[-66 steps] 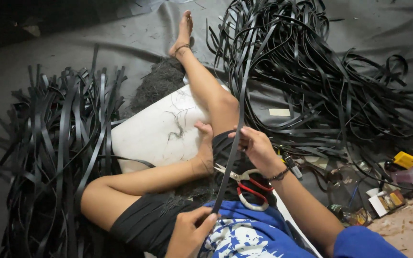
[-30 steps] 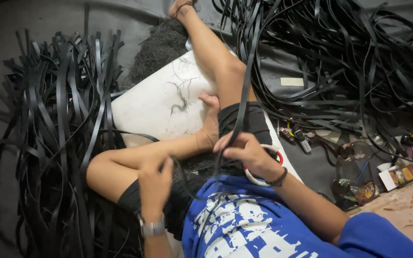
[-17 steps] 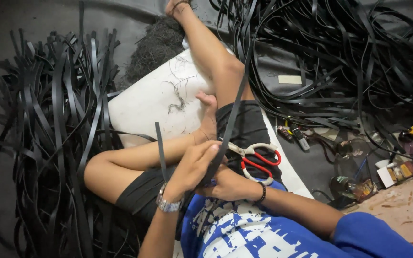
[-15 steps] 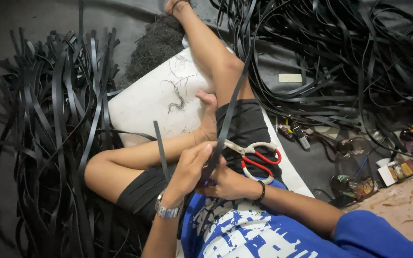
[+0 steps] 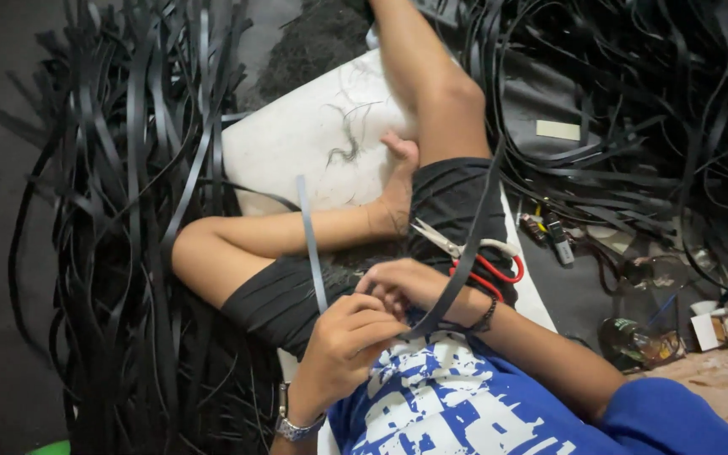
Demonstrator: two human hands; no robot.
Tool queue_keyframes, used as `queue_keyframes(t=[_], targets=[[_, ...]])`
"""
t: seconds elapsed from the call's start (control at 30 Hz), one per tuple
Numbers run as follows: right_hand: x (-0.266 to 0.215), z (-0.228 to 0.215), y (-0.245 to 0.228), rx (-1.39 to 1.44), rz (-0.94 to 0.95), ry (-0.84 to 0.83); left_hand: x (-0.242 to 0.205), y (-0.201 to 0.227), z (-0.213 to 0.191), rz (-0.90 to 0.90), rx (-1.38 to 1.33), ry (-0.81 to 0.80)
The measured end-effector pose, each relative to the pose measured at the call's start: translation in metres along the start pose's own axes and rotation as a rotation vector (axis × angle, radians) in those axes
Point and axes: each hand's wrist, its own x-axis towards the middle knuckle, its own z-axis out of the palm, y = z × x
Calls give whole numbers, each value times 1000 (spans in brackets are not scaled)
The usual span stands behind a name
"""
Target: The person is sitting on the floor and using scissors to trim the ends of long black leather or synthetic straps.
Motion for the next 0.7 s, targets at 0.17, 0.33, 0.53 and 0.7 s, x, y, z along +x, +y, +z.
queue_keyframes(t=[0.17,0.33,0.53,0.7], targets=[[-19,-40,-7,404,-188,-174,-9,-7,-11,6,166,21],[-45,-72,-9,630,-434,-286,-17,-18,-19,-93,246,58],[-53,-62,0,831,-442,274,-16,-24,-4,-239,167,234],[-58,-49,-7,586,-684,-4,-2,-14,7,-220,37,167]])
